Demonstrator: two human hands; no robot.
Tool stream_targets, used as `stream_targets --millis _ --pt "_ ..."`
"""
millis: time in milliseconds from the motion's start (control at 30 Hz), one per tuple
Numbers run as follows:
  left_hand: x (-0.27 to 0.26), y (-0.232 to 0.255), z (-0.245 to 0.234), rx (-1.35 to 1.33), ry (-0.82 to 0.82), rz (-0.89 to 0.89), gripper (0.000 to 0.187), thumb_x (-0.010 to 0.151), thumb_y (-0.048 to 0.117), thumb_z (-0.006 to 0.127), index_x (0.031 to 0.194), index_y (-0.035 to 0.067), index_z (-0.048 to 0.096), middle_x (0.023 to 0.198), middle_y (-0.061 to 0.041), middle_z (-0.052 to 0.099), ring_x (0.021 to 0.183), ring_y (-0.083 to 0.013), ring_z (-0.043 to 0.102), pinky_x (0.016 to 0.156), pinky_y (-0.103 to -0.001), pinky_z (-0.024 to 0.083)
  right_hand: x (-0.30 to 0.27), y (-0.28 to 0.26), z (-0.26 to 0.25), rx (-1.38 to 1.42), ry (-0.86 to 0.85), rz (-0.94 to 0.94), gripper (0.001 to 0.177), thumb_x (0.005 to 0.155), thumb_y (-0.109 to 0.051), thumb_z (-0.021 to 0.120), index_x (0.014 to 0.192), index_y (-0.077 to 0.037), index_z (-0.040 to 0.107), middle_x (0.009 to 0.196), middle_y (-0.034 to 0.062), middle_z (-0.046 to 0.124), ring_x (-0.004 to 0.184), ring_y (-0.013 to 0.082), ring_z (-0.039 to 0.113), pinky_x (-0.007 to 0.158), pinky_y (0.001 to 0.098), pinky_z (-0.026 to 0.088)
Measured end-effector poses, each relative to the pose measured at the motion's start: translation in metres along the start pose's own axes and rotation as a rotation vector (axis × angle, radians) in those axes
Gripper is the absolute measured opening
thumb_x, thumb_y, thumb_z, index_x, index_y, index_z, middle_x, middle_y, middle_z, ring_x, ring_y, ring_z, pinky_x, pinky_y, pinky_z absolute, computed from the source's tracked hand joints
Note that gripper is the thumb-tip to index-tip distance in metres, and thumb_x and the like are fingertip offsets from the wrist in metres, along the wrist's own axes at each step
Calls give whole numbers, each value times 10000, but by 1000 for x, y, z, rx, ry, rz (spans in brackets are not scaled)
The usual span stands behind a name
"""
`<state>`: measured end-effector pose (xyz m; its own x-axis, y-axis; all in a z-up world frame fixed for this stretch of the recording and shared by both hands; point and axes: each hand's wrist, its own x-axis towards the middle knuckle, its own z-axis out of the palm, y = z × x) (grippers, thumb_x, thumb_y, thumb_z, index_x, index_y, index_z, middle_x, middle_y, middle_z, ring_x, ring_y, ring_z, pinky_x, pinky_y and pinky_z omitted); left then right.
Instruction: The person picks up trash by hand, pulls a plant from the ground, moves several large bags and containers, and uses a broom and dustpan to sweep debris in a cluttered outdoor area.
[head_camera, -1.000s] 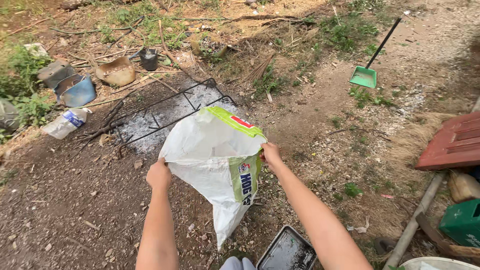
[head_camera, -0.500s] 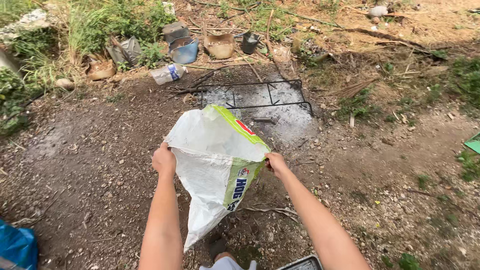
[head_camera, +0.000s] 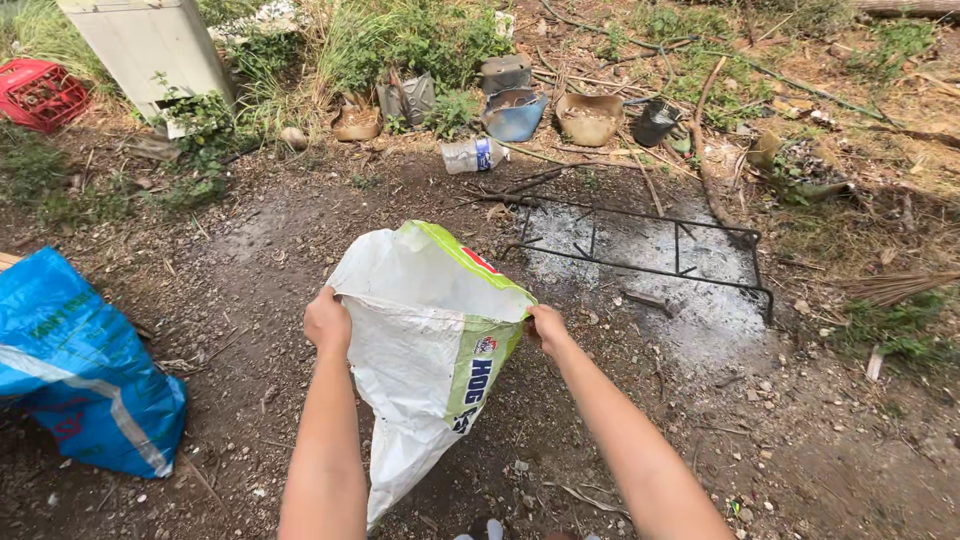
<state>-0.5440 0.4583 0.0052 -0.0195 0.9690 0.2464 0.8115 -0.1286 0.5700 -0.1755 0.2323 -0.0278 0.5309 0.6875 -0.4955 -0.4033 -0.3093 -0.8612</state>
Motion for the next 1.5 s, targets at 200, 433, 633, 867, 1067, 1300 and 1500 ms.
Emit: stream_targets --millis 200,433,633,867,1067,1300,1500 --pt "41 -9 -3 29 21 -115 217 974 232 562 1101 150 718 965 -228 735 938 -453 691 784 -553 531 71 -6 48 52 -102 -30 173 977 -217 609 984 -66 692 883 48 691 746 174 661 689 356 572" --pt "102 -19 37 52 104 -180 224 974 204 546 1099 149 724 956 -228 735 923 -455 698 763 -553 532 175 -14 83 -90 -213 -3 204 968 -201 606 1007 -29 708 903 75 730 781 191 659 690 351 531" --pt "188 12 84 70 139 -225 227 979 202 544 1101 155 730 958 -221 739 923 -452 700 762 -550 533 263 -70 111 -437 -354 -64 226 946 -234 640 918 -55 776 834 39 738 712 134 615 650 289 474" --pt "289 56 116 14 188 -253 221 940 188 563 1067 168 743 955 -198 740 916 -444 695 757 -546 531 396 -107 107 -671 -271 -77 379 868 -315 722 843 63 743 737 120 714 561 182 597 521 361 442" --pt "368 71 161 -6 232 -204 180 963 162 554 1030 126 717 927 -216 727 885 -461 684 735 -557 520 455 -142 148 -765 -53 -223 569 803 -349 724 1133 104 631 1032 255 724 899 297 695 773 394 534" --pt "497 83 218 -31 223 -207 159 1000 156 570 1052 103 711 957 -234 720 912 -455 686 750 -544 527 514 -228 201 -863 -124 -68 616 823 -408 656 1229 55 645 1135 250 705 1026 360 698 836 455 548" --pt "616 124 248 25 152 -248 189 951 163 604 1086 127 732 987 -241 725 932 -458 680 786 -533 536 636 -291 248 -834 -199 -148 529 799 -374 701 1128 40 717 1081 221 737 989 299 701 836 406 531"
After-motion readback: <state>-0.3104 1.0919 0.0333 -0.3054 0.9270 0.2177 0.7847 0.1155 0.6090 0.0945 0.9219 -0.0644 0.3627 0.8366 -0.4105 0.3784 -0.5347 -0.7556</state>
